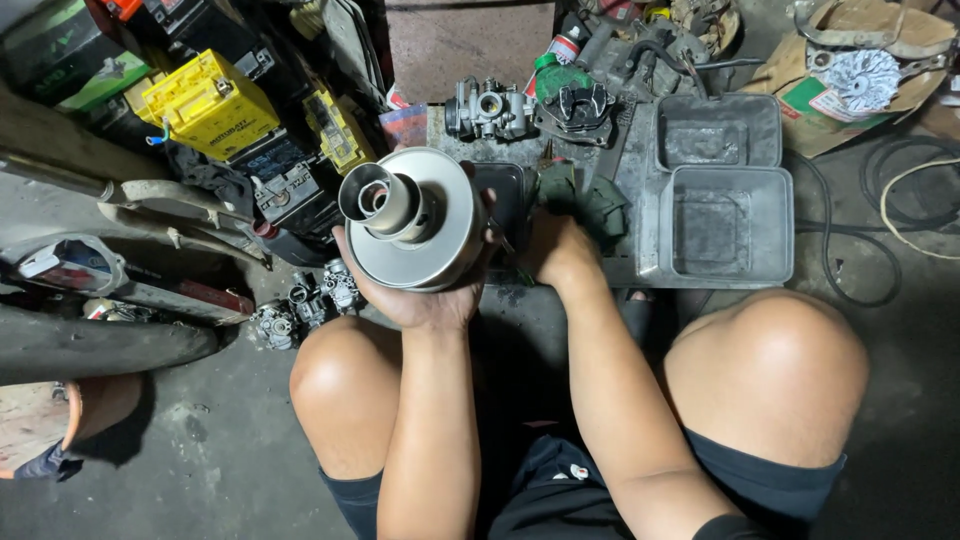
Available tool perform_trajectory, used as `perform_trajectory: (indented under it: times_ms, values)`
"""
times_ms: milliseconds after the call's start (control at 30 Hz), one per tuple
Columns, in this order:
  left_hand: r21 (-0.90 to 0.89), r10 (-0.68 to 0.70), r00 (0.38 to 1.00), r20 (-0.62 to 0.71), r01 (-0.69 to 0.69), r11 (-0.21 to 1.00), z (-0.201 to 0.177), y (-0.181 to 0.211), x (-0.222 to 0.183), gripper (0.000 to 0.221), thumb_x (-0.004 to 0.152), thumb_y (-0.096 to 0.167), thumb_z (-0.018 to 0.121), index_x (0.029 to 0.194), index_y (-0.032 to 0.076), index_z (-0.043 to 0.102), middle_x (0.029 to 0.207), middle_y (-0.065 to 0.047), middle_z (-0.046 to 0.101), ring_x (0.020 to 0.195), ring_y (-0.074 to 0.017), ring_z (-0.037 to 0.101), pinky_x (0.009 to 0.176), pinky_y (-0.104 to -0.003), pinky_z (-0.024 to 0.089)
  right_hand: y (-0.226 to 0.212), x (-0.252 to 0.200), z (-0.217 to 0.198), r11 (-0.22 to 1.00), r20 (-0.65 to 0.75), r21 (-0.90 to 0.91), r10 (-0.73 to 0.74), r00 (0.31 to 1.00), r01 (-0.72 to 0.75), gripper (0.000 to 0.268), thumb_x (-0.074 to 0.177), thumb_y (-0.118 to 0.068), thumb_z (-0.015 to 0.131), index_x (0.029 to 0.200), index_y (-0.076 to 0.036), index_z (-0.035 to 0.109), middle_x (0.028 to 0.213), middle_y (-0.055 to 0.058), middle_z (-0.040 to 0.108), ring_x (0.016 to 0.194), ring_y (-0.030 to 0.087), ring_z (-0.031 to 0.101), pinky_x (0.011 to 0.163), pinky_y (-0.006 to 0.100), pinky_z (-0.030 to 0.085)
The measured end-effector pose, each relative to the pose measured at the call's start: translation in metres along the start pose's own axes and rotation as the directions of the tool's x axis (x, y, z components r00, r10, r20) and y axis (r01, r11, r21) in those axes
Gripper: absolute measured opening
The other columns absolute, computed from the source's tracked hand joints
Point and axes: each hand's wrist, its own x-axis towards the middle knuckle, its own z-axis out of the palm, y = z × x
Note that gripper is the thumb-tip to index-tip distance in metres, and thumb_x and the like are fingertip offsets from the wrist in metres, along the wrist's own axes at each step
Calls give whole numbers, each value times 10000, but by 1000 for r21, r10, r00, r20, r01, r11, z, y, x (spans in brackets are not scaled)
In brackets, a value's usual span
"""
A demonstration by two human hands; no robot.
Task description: Cleaning and inspecting a motorcycle CVT pulley using a cloth.
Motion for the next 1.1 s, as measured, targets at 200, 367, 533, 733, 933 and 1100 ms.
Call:
perform_trajectory:
  times_ms: [200, 367, 533, 733, 933, 1100]
  values:
    - [-42, 35, 999, 22, -34, 999, -20, 5, 17, 748, 795, 606, 596, 1293, 48, 613, 1287, -223, 565, 1200, -463, 541, 1049, -675, 422, -41, -36, -33, 956, 41, 236, 168, 985, -173, 532, 836, -231, 657, 1343, -69, 648, 1268, 228, 686, 1248, 393, 624, 1031, 552, 522]
    - [-40, 42, 999, 14, -41, 998, -39, 3, 32, 772, 805, 623, 593, 1322, 50, 604, 1335, -239, 563, 1248, -474, 528, 1083, -689, 395, -17, -21, -40, 995, -63, 90, -45, 997, 51, 480, 880, -51, 590, 1355, -97, 638, 1281, 246, 669, 1279, 439, 580, 1053, 569, 505]
    - [-34, 43, 999, 13, -42, 999, -38, -8, 36, 797, 814, 641, 589, 1350, 51, 594, 1384, -256, 562, 1296, -484, 515, 1118, -703, 368, -13, -46, -58, 905, -411, 203, -267, 872, 373, 204, 987, -177, 619, 1124, -83, 737, 1089, 223, 736, 1076, 434, 686, 952, 548, 536]
    - [4, 22, 997, 79, -22, 1000, -46, -27, 43, 757, 877, 673, 549, 1345, 80, 606, 1404, -198, 587, 1319, -449, 528, 1143, -688, 356, -17, -67, -68, 674, -591, 184, -506, 629, 715, 176, 1038, -125, 589, 1137, -55, 717, 1058, 189, 712, 1017, 396, 696, 910, 484, 562]
    - [-43, -28, 999, 26, 29, 999, -20, -22, 33, 769, 828, 668, 592, 1302, 62, 616, 1356, -283, 576, 1282, -486, 535, 1115, -711, 370, 0, -36, -58, 804, -557, 152, -411, 722, 574, 192, 1016, -92, 588, 1166, -51, 701, 1040, 207, 705, 1026, 430, 684, 900, 525, 544]
    - [-37, -8, 999, 53, 10, 999, -16, -15, 32, 777, 845, 656, 564, 1335, 53, 589, 1387, -260, 559, 1296, -469, 529, 1124, -699, 369, 11, 14, -18, 934, -268, -23, -348, 898, 355, 524, 791, 112, 682, 1301, -4, 648, 1159, 226, 709, 1165, 438, 656, 1005, 494, 540]
